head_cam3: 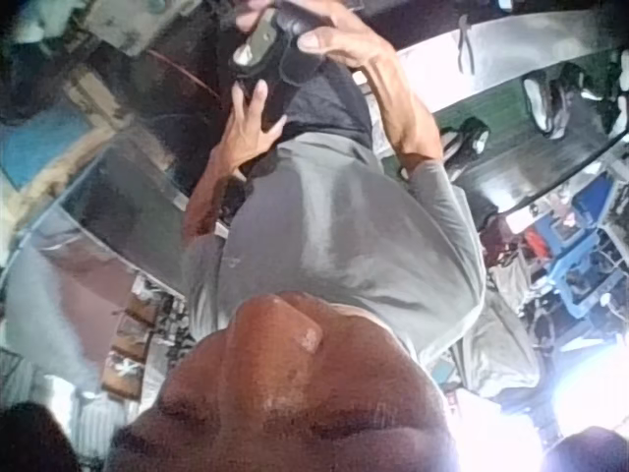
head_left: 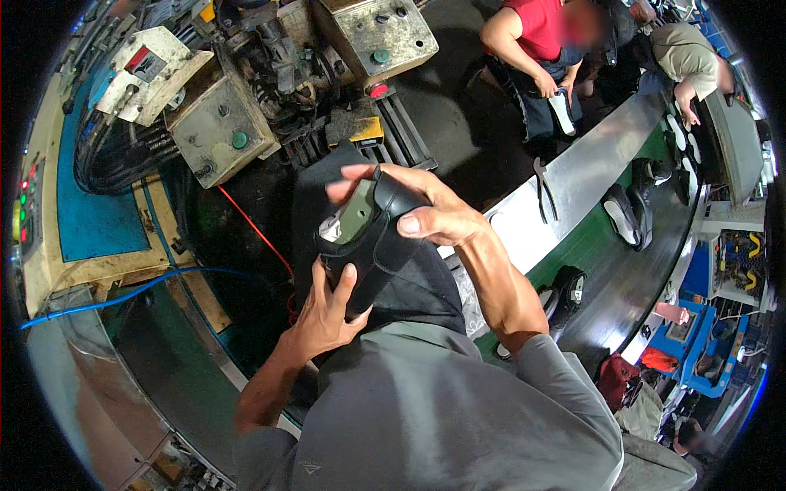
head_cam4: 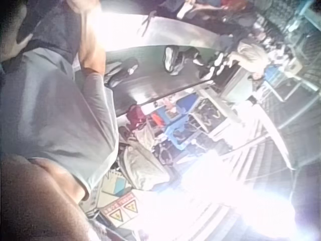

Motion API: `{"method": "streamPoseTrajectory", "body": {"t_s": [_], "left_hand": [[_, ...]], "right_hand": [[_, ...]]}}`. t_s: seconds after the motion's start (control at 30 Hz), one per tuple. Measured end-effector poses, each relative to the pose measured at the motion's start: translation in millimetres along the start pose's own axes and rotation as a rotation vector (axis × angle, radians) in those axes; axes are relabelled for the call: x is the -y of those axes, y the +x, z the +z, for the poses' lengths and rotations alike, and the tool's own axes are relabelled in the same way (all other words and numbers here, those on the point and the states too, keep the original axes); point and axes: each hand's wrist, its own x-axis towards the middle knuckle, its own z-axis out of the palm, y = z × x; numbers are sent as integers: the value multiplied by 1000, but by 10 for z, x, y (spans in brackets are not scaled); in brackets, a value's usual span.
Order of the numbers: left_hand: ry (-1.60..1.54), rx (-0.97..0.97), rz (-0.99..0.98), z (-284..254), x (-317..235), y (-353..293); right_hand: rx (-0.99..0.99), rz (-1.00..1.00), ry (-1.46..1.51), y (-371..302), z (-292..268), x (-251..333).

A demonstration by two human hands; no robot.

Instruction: The recorder uses a industrial machine to press the soles and uppers of shoes together, performing manual adjustments between cycles.

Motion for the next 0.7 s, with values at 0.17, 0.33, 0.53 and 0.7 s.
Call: {"method": "streamPoseTrajectory", "body": {"t_s": [0.17,0.33,0.53,0.7], "left_hand": [[-59,40,16,-104,-108,-136],[-160,-43,-121,-304,-285,-237],[-978,-375,-697,-371,-75,-502],[-1156,-1093,-1098,-277,333,-1684]], "right_hand": [[-14,-41,-42,6,174,-46],[61,38,18,276,334,-137],[-143,328,-245,851,164,-776],[-219,416,-96,476,-107,-906]]}}
